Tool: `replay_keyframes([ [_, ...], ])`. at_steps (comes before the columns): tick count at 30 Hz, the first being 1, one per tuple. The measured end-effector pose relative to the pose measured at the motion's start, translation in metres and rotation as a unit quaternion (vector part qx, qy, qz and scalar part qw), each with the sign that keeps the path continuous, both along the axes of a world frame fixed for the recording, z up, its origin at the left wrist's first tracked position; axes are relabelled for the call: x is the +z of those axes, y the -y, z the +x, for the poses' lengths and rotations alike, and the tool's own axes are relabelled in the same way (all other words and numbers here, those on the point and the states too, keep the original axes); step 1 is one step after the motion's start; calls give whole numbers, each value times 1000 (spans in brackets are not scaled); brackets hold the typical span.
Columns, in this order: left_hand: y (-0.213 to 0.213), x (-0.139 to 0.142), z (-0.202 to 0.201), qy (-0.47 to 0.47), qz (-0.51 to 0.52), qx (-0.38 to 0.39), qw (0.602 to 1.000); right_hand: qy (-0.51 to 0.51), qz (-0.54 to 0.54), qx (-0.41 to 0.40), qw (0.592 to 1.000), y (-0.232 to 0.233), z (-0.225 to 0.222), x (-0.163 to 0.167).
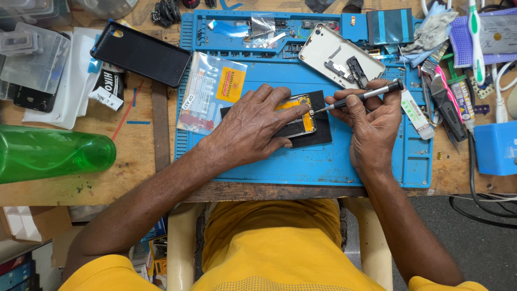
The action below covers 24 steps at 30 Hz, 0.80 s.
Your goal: The person removes the battery from a disassembled smartphone using a plastic spudger, then uses a screwdriver and tweezers to manipulate internal components and connectors. Finally, the person plugs a charging cable into the device to test it.
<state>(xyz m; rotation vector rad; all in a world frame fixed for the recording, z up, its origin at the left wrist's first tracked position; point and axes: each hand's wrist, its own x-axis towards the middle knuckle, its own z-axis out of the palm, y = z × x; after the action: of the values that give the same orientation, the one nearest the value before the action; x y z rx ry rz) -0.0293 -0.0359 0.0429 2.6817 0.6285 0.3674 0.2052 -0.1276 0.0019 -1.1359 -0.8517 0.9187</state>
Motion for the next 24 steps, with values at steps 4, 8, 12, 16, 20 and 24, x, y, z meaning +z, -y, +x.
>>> replay_keyframes([
  [4, -1, -1, 1, -12, -3, 1, 1000, 32, 4, -21, 999, 0, 1, 1],
  [8, -1, 0, 0, -15, -5, -2, 1000, 23, -7, -8, 1000, -1, 1, 0],
  [12, -2, 1, 2, -12, -9, 0, 1000, 22, 1, 1, 1000, 0, 0, 1],
  [16, -3, 4, 4, -14, -7, -2, 1000, 11, 3, 14, 1000, 1, -2, 0],
  [20, -3, 5, 4, -33, -6, -14, 999, 28, 15, 27, 999, 3, -3, 0],
  [24, -4, 5, 2, -15, -5, -19, 1000, 40, 18, 31, 999, 4, -4, 0],
])
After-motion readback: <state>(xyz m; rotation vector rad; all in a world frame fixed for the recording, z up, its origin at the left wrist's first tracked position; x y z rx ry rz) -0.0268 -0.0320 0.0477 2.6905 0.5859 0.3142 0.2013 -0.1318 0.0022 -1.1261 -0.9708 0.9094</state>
